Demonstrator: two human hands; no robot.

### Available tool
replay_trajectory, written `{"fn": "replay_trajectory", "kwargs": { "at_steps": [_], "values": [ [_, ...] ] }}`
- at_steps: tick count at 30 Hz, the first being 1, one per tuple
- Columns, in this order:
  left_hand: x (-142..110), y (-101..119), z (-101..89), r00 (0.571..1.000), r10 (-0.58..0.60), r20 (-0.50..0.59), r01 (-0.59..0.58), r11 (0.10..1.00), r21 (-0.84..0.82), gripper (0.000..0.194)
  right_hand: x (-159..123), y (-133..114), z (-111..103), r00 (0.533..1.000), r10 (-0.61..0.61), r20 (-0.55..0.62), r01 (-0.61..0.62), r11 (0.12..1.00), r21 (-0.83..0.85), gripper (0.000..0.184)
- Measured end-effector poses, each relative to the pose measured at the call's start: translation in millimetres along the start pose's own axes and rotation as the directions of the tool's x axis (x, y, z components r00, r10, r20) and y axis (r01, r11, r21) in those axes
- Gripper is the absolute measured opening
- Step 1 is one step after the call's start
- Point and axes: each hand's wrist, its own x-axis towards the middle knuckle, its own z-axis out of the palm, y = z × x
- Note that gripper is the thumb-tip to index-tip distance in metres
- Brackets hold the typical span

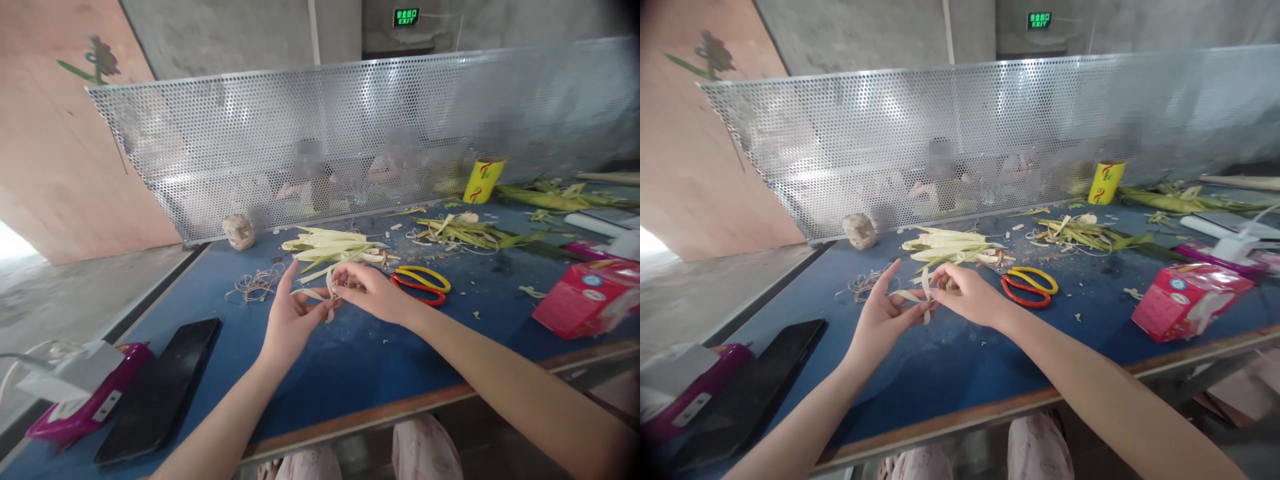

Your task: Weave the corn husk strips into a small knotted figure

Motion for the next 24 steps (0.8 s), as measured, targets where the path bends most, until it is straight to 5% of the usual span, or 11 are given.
{"fn": "replay_trajectory", "kwargs": {
  "at_steps": [12,24],
  "values": [
    [-2.3,-5.1,-0.9,0.998,0.027,0.059,-0.035,0.99,0.139,0.097,7.2,8.8,2.9,0.94,0.256,0.225,-0.323,0.88,0.348,0.03],
    [-2.5,-3.4,-1.1,0.998,-0.01,0.055,-0.001,0.982,0.189,0.086,5.8,6.6,5.9,0.898,0.344,0.273,-0.439,0.728,0.527,0.017]
  ]
}}
